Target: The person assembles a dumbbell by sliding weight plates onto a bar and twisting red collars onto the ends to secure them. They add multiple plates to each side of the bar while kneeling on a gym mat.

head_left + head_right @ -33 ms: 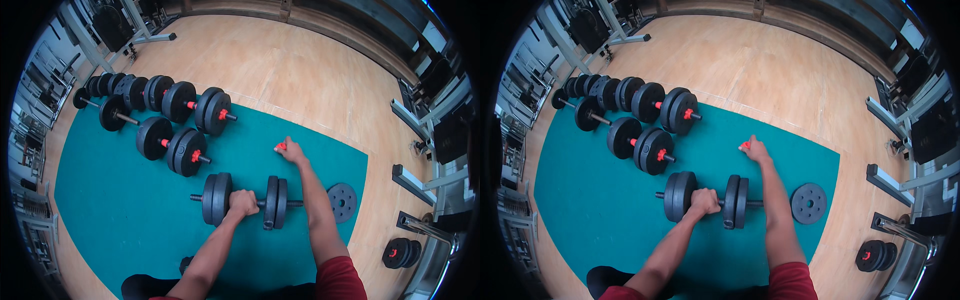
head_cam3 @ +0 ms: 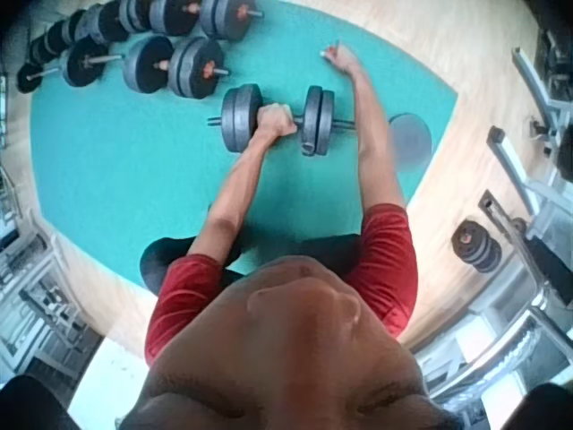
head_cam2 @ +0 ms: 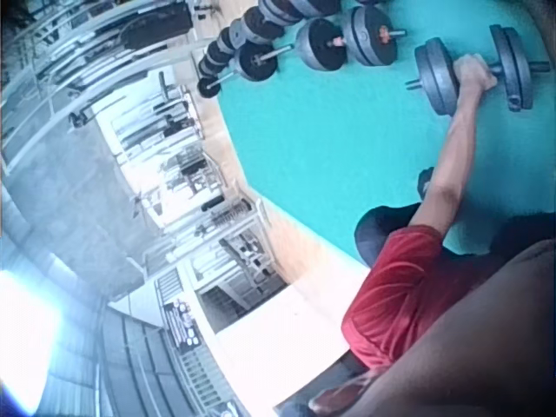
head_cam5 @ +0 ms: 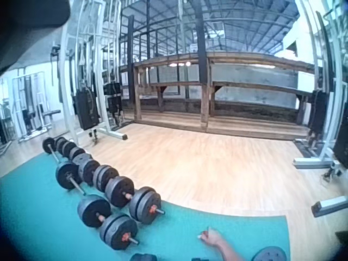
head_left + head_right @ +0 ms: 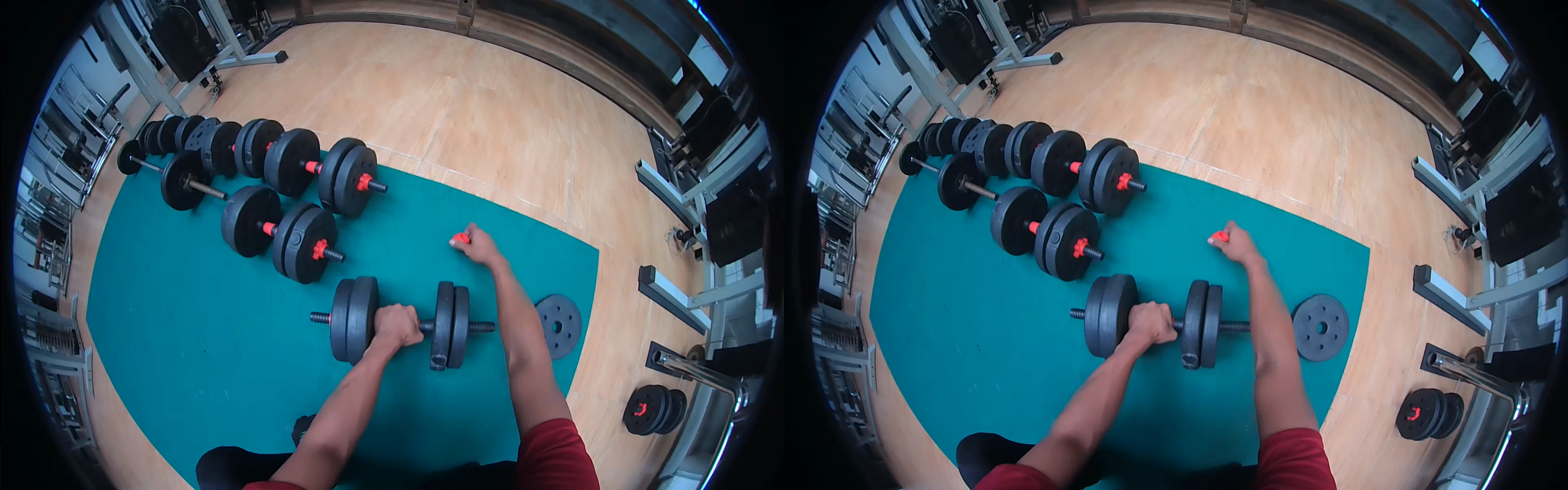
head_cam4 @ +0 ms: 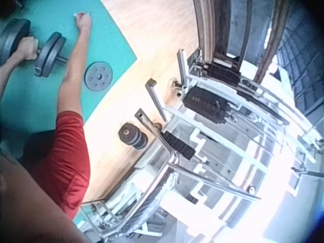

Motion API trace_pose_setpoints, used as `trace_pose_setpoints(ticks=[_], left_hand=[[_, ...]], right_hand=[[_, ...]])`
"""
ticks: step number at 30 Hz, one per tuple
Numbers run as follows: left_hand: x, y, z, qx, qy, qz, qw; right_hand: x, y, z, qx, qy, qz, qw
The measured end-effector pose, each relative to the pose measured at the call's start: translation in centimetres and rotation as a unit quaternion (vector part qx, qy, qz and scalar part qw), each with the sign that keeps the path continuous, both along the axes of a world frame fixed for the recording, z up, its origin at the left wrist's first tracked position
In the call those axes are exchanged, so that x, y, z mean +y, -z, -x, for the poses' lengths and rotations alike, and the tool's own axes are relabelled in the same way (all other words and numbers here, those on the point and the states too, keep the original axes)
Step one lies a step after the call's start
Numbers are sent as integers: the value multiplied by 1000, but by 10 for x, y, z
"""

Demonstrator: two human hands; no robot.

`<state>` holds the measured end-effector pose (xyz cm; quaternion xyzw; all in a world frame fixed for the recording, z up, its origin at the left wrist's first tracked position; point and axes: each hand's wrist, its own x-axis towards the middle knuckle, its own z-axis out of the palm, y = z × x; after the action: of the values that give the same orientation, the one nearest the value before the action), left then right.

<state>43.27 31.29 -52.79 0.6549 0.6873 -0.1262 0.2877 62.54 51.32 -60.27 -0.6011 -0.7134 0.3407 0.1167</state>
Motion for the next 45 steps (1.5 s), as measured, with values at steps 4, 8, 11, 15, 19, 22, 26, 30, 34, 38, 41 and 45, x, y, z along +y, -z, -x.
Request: trace_pose_setpoints(ticks=[4, 8, 11, 15, 19, 22, 26, 30, 34, 38, 41, 45], left_hand=[[-3, 0, -9, -16, 19, -41, 999], [-7, -1, 4, -7, 9, -8, 1000], [-10, -7, 3, 7, 18, -6, 1000], [-10, -7, -5, 19, 26, -18, 999], [-19, -9, -3, 5, 30, -24, 999], [-24, -5, -1, -1, 27, -43, 999], [-25, -4, -3, -7, 27, -57, 998], [-26, -10, -5, -6, 26, -57, 998], [-30, -3, -2, 3, 23, -71, 997], [-34, -5, -4, 4, 31, -73, 997], [-36, -4, -9, 25, 36, -82, 996], [-35, -3, -6, 34, 30, -73, 996]], right_hand=[[-43, -13, -63, 94, 123, 28, 988], [-124, -32, -70, 216, 171, 65, 959], [-172, -56, -78, 245, 147, 112, 952], [-210, -50, -91, 226, 136, 142, 954], [-234, -46, -100, 333, 191, 170, 908], [-244, -50, -104, 413, 192, 200, 868], [-252, -43, -102, 441, 171, 175, 863], [-252, -40, -106, 386, 167, 161, 893], [-244, -45, -109, 311, 147, 181, 921], [-237, -39, -114, 245, 136, 188, 941], [-228, -24, -118, 161, 117, 280, 939], [-232, -27, -106, 186, 149, 223, 945]])
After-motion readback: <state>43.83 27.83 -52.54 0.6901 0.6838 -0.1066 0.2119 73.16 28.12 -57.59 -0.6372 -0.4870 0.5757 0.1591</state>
